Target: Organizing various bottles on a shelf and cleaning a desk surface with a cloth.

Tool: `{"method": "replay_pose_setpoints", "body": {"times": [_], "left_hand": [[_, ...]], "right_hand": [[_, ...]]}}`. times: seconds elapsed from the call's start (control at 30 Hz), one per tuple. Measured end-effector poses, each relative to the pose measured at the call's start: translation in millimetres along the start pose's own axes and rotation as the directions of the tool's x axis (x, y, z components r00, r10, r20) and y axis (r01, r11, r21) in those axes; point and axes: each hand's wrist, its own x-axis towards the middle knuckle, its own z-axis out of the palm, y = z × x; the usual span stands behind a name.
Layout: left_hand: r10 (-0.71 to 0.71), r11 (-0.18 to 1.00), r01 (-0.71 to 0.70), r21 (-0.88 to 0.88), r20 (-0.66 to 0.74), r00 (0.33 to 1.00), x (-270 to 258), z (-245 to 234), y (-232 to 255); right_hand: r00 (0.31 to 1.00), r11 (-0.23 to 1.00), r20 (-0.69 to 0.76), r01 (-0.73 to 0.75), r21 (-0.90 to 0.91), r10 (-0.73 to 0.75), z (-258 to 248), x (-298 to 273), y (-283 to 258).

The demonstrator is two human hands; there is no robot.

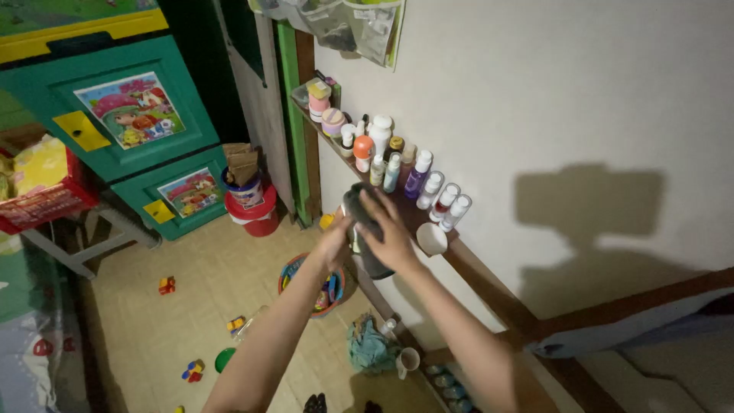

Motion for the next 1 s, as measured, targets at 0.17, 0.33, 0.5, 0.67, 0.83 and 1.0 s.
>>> {"method": "replay_pose_setpoints", "body": {"times": [0.17, 0.33, 0.5, 0.67, 0.83, 1.0], "left_hand": [[0.023, 0.971, -0.021, -0.240, 0.004, 1.000, 24.5, -21.1, -15.7], [-0.083, 0.958, 0.039, -0.285, -0.144, 0.986, 6.7, -20.9, 24.1], [-0.037, 0.961, -0.048, -0.271, -0.300, 0.953, 10.0, -52.9, 18.1], [0.030, 0.994, -0.060, -0.092, -0.300, 0.953, 27.1, -81.9, -17.3], [0.005, 1.000, -0.011, -0.018, -0.268, 0.964, 9.7, -63.0, -9.1], [-0.154, 0.976, 0.204, 0.081, -0.412, 0.898, 14.5, -86.7, -25.6]], "right_hand": [[1.000, 0.996, 0.005, 0.028, -0.079, -0.028, 11.1, -12.4, -0.1], [0.960, 0.987, 0.231, -0.150, -0.052, 0.158, -7.0, -21.9, -9.5], [0.790, 0.969, 0.571, -0.119, -0.217, 0.225, -19.4, -29.1, 58.5], [0.797, 0.796, 0.301, -0.330, -0.508, 0.523, -37.6, 11.3, 52.1], [0.796, 0.709, 0.225, -0.324, -0.627, 0.562, -18.2, 44.6, 84.3], [0.825, 0.662, 0.216, -0.232, -0.713, 0.522, 23.3, 44.4, 154.7]]}}
